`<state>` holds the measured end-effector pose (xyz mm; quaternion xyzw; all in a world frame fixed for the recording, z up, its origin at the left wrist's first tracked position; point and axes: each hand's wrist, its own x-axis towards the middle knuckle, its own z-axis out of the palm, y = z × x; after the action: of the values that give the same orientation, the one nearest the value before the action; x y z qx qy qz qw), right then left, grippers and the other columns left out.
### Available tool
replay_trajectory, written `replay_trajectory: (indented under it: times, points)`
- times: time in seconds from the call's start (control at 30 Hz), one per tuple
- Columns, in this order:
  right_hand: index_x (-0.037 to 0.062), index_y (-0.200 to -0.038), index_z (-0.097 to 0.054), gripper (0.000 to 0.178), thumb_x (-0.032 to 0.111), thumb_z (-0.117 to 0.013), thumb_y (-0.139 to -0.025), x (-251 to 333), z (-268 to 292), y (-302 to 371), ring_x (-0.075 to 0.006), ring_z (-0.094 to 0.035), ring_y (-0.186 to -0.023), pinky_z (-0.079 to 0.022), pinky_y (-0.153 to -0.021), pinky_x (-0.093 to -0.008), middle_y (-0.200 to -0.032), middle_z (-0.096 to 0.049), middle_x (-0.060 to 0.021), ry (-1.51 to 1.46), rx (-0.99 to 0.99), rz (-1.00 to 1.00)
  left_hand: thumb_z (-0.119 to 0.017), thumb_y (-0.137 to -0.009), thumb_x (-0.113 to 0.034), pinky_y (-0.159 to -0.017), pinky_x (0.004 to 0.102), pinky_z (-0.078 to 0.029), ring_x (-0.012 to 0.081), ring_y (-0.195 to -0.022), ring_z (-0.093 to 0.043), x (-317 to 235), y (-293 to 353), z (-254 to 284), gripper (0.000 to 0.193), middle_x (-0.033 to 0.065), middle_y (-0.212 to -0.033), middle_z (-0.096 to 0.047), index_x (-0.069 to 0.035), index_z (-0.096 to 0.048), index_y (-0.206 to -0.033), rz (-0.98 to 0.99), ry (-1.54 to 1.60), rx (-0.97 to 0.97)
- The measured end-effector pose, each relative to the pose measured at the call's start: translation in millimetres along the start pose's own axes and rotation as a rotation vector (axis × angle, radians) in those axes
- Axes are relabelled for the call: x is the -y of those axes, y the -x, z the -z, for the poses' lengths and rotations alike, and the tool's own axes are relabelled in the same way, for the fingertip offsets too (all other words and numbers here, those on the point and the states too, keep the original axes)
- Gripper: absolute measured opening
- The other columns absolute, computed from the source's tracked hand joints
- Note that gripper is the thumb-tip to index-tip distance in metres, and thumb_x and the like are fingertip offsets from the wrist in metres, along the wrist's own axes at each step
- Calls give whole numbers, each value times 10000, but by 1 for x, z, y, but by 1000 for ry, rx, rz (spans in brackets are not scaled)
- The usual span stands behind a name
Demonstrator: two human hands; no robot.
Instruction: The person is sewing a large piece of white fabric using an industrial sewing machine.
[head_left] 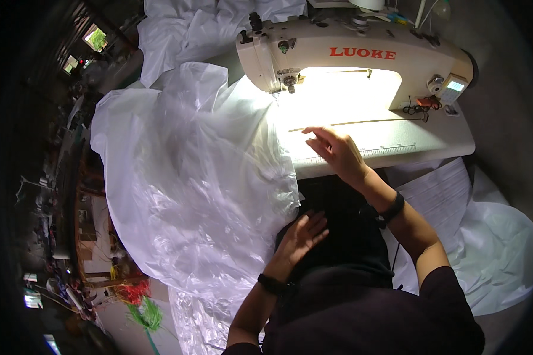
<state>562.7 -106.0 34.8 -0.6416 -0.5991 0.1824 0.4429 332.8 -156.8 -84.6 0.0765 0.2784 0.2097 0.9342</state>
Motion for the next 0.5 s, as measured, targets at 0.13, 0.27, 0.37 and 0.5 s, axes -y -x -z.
replay_trajectory:
  times: [0.13,0.27,0.37,0.5]
  points:
    - [85,-1176,-614,280,228,-616,-935,-4,-1,-2,-268,-645,-756,-516,-650,-355,-958,-629,-141,211,-45,116,-616,-917,-140,-1124,502,-347,303,-1357,-393,0,-27,-1,372,145,-1454,-437,-37,-527,-1263,-226,384,274]
    - [100,-1223,-594,316,227,-604,-933,-3,-4,7,-254,-625,-788,-521,-689,-361,-948,-587,-93,444,145,242,-592,-929,-131,-1053,427,-439,208,-1143,-591,3,-28,1,194,89,-1191,-644,-62,-632,-1105,-429,455,391]
    - [118,-1199,-607,335,222,-645,-882,1,-9,6,-203,-616,-821,-523,-732,-328,-897,-558,-41,594,107,450,-570,-930,-101,-1018,388,-469,188,-1011,-627,0,-9,4,109,64,-1025,-669,-50,-634,-1002,-367,536,187]
    - [138,-1023,-622,184,206,-644,-853,5,-20,-6,-136,-599,-825,-502,-740,-280,-868,-532,0,750,55,685,-542,-966,-110,-1001,364,-477,186,-998,-623,-4,17,4,108,61,-997,-662,-50,-625,-1002,-313,415,-9]
